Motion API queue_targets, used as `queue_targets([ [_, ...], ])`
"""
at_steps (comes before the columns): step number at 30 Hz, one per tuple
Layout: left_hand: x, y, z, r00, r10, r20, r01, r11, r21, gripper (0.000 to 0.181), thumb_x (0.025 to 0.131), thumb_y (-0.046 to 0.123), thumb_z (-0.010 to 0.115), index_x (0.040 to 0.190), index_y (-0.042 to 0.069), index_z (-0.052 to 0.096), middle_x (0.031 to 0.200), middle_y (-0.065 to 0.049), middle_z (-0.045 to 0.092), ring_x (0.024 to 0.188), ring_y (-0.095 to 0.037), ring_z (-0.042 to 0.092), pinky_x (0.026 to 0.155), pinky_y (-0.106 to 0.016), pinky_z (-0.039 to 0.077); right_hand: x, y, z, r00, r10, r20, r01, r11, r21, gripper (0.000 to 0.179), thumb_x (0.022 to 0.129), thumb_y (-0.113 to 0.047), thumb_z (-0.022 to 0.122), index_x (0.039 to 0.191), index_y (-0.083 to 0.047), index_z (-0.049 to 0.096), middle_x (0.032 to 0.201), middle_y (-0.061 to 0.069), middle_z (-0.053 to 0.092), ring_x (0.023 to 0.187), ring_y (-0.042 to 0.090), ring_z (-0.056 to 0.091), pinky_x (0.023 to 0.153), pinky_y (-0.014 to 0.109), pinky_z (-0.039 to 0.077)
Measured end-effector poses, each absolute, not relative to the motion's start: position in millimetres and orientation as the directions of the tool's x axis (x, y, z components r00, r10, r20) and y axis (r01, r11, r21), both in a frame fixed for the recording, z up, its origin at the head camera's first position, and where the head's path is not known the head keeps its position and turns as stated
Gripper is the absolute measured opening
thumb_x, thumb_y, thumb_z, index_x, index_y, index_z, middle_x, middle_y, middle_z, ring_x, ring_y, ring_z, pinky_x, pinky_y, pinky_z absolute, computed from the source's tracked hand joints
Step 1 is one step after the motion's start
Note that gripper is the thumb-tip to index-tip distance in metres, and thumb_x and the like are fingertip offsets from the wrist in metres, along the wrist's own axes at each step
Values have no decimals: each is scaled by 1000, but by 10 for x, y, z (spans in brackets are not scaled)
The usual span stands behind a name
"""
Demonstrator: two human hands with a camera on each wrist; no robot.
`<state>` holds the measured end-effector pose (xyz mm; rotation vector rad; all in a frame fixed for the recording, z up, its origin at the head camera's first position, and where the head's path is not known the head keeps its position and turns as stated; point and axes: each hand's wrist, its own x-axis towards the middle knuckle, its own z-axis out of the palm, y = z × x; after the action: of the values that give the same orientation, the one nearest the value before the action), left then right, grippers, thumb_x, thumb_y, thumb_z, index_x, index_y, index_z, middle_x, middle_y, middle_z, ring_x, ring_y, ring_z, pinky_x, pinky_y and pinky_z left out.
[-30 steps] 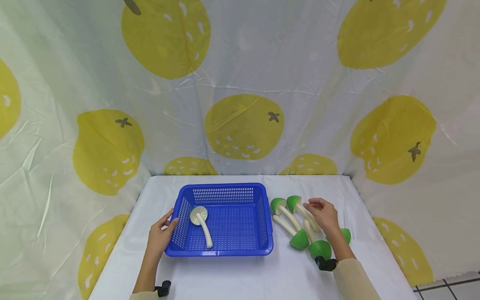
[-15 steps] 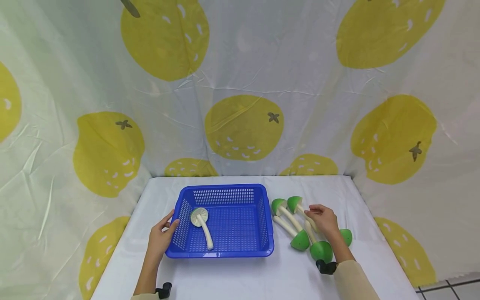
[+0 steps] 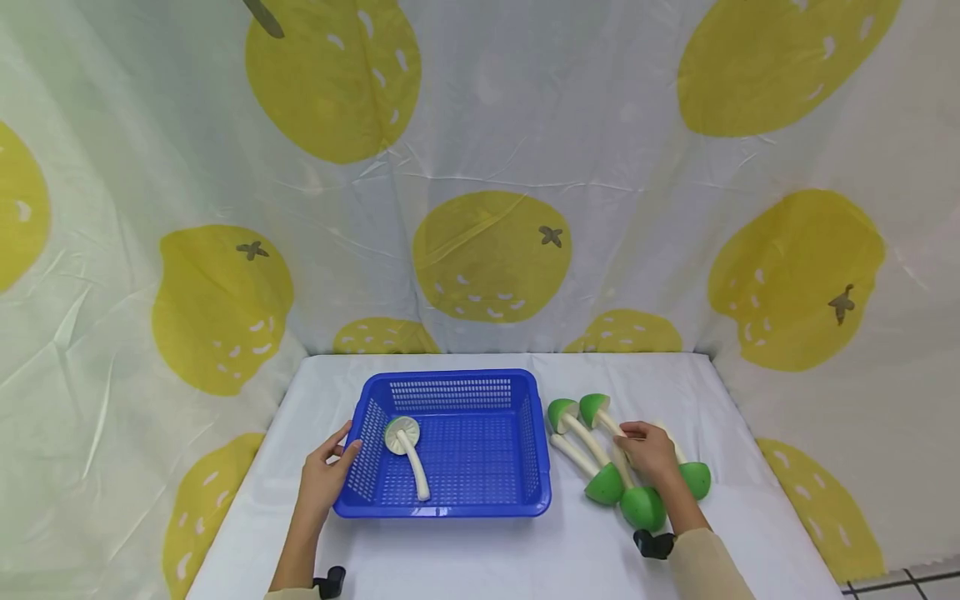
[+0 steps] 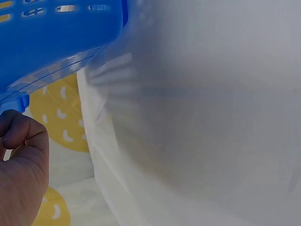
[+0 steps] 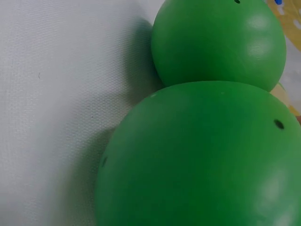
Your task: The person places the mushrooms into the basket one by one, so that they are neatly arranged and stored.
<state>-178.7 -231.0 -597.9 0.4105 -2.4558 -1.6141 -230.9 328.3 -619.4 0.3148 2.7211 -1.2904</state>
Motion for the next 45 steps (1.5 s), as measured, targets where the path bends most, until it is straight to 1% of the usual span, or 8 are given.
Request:
queue_targets([
  [4,-1782,-2285,-5997,-948,-320,-9,-136,377,916,51,98,32,72,146,19,60,94,-8,56,62,-12,60,60,-24,50,-2302,3307,-6226,-972,145,-184,234,619,-750,48,99,-27,67,133,6,62,119,21,70,98,18,66,72,23,50],
  [13,-1800,-2288,-5991,-946,-325,-10,-143,388,911,51,98,32,72,146,20,60,94,-8,56,63,-12,62,60,-24,50,-2333,3299,-6273,-965,159,-207,261,620,-740,54,100,-38,66,135,4,63,127,25,67,105,31,66,73,26,50],
  [22,-1791,-2316,-5953,-950,-312,-5,-136,400,906,52,98,32,73,146,20,60,92,-9,57,65,-15,63,59,-24,50,-2305,3259,-6259,-965,218,-144,252,636,-729,52,100,-42,65,132,-1,68,114,18,71,95,24,63,71,28,47],
  [25,-1789,-2315,-5955,-950,-313,-5,-135,397,908,52,98,32,73,146,19,60,91,-8,57,64,-14,62,58,-25,49,-2291,3265,-6225,-962,226,-153,264,623,-737,54,100,-45,65,133,-2,68,116,19,71,95,23,63,70,28,47],
  [34,-1799,-2307,-5954,-951,-309,-9,-137,396,908,51,97,29,73,146,21,60,93,-10,58,65,-16,63,59,-25,50,-2250,3237,-6127,-945,260,-197,312,543,-780,59,100,-49,63,139,-5,64,135,22,64,115,31,58,79,30,44],
  [38,-1794,-2306,-5954,-953,-304,-20,-143,388,910,52,98,29,73,147,21,59,97,-10,59,68,-16,67,60,-26,51,-2247,3209,-6097,-945,274,-181,304,522,-797,59,99,-49,64,140,-6,64,126,17,68,104,21,59,77,28,45],
  [42,-1788,-2306,-5953,-954,-298,-37,-154,378,913,53,98,30,72,148,22,57,103,-11,59,73,-17,68,62,-26,52,-2255,3173,-6069,-944,284,-166,292,492,-820,58,98,-47,67,139,-7,64,110,4,72,88,6,58,72,23,48],
  [45,-1787,-2308,-5954,-955,-295,-40,-155,377,913,54,98,31,72,149,22,57,104,-11,58,74,-19,68,62,-26,52,-2265,3149,-6045,-943,290,-165,289,463,-838,58,97,-47,69,139,-8,64,106,-2,71,83,0,58,71,22,50],
])
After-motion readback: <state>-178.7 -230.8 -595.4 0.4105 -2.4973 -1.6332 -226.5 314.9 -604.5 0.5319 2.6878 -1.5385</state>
